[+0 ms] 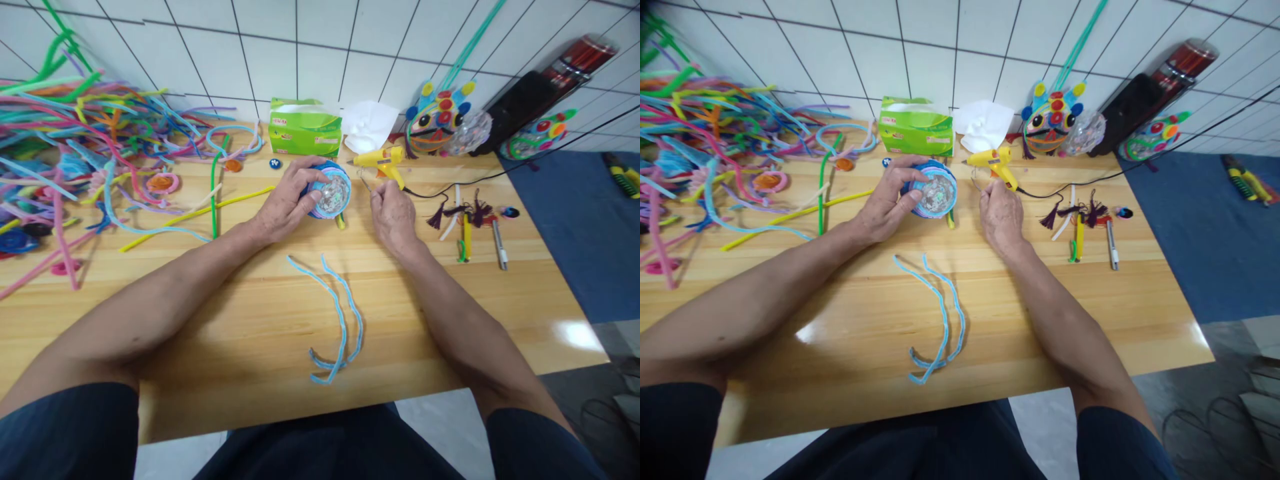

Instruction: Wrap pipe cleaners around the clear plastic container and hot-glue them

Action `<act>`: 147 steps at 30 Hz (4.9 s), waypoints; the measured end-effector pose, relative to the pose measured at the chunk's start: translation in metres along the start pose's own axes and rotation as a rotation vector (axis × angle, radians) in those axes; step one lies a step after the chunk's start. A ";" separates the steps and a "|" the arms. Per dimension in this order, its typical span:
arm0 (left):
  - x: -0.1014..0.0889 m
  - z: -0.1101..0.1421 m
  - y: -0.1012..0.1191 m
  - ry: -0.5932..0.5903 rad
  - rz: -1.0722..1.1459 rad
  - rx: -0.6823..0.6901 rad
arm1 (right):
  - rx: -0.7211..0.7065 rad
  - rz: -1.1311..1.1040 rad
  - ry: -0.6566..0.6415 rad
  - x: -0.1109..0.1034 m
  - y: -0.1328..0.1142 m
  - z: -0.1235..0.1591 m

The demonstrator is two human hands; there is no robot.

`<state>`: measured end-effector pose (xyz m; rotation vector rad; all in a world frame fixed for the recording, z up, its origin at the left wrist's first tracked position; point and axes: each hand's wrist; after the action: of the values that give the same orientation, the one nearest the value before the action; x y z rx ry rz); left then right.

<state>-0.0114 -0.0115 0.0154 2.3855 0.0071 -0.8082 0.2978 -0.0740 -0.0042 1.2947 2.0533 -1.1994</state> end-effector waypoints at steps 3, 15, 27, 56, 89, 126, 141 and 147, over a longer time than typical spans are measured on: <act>0.000 0.000 0.000 0.001 0.015 0.011 | -0.033 -0.024 0.016 0.000 -0.001 0.001; -0.003 -0.005 0.001 -0.029 0.078 0.021 | -0.191 -0.384 0.010 -0.051 -0.052 -0.014; -0.001 -0.005 0.006 -0.014 0.106 0.004 | -0.210 -0.555 -0.221 -0.048 -0.049 -0.052; -0.005 -0.003 0.012 -0.017 0.077 -0.022 | -0.184 -0.702 -0.259 -0.034 -0.047 -0.044; -0.004 -0.003 0.010 -0.007 0.088 0.001 | -0.086 -0.831 -0.318 -0.032 -0.049 -0.044; -0.005 -0.003 0.011 -0.023 0.048 -0.024 | -0.174 -0.671 -0.252 -0.035 -0.056 -0.041; -0.006 -0.003 0.014 -0.022 0.066 -0.053 | -0.175 -0.640 -0.271 -0.038 -0.059 -0.040; -0.005 -0.003 0.013 -0.012 0.076 -0.033 | -0.190 -0.612 -0.229 -0.038 -0.059 -0.039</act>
<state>-0.0112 -0.0196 0.0269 2.3351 -0.0743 -0.7808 0.2668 -0.0716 0.0699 0.4171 2.3890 -1.2743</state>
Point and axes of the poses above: each hand's wrist, its own z-axis away from the middle knuckle, its own x-axis out of the palm, y = z × x, and after that the axes turned 5 degrees about -x, right-handed
